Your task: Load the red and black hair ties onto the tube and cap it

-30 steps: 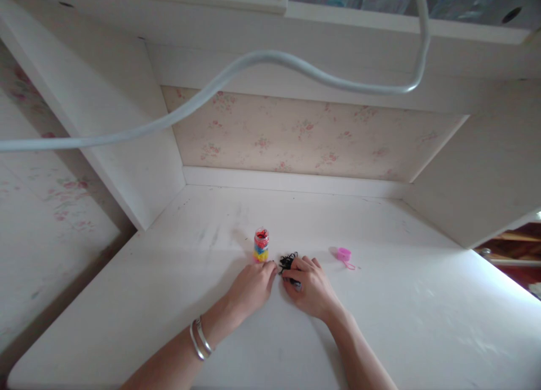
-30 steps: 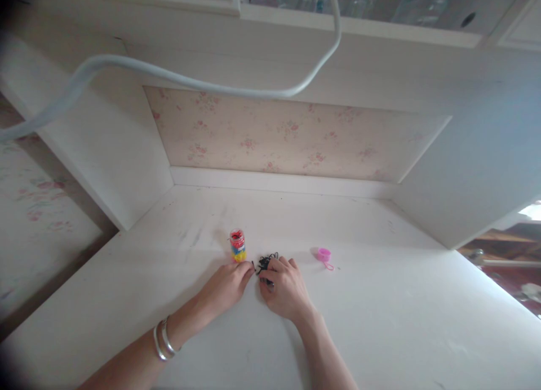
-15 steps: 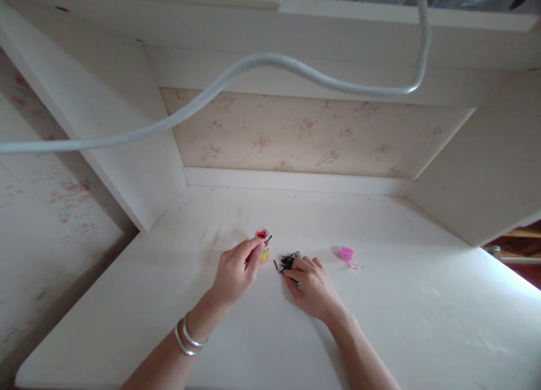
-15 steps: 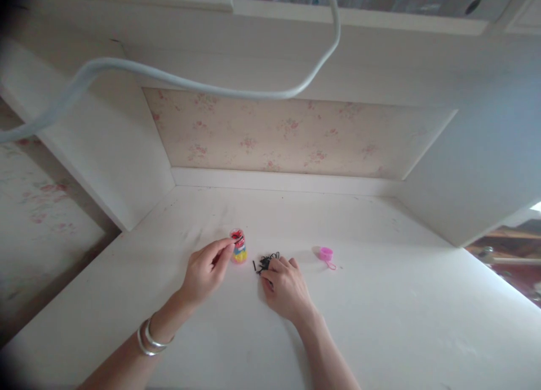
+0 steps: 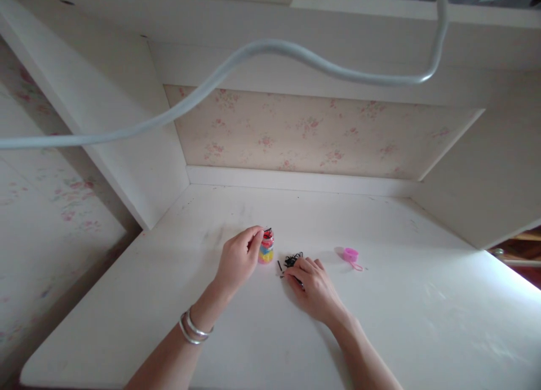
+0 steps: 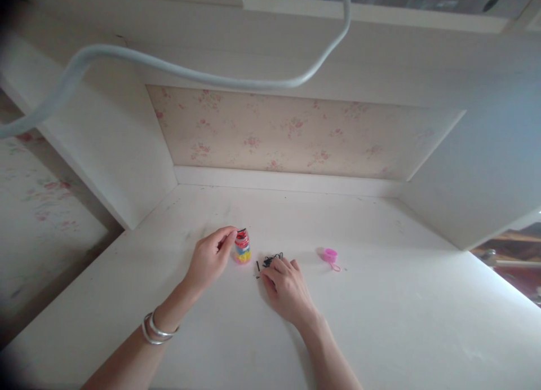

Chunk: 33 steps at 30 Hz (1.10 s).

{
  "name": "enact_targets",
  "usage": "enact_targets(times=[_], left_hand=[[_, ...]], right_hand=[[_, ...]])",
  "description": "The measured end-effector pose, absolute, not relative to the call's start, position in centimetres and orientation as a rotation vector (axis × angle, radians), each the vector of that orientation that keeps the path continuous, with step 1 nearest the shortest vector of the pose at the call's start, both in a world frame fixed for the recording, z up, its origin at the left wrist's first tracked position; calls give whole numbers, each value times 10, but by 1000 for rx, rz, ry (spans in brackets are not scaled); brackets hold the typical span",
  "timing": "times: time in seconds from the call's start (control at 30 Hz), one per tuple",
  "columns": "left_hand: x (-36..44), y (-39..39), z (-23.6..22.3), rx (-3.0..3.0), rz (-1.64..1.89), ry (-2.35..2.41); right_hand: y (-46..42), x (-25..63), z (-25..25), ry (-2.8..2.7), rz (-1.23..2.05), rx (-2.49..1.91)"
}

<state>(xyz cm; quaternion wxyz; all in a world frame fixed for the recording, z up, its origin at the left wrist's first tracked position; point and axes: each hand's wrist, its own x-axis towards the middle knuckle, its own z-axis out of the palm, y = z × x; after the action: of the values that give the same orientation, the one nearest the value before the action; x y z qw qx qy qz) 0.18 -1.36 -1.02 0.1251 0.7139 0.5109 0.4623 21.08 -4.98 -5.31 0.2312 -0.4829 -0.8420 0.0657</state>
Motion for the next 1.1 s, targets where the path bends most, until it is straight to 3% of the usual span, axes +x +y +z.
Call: enact_targets(times=[0.5,0.73,0.9,1.1], left_hand=[[-4,-20,-10,1971,1365,1618],[-6,-30,-13,1935,1286,1659],[-3,-37,-16,2080,1276,1575],[-1,-41,-15,2222,1308,1515]], right_hand=[[-44,211,-63,-2019,240,-1290],[-35,189,-19,-1729,308,-1203],[-13,170,15,-1840,268,-1184],[0,155,21,-2043,184,-1194]])
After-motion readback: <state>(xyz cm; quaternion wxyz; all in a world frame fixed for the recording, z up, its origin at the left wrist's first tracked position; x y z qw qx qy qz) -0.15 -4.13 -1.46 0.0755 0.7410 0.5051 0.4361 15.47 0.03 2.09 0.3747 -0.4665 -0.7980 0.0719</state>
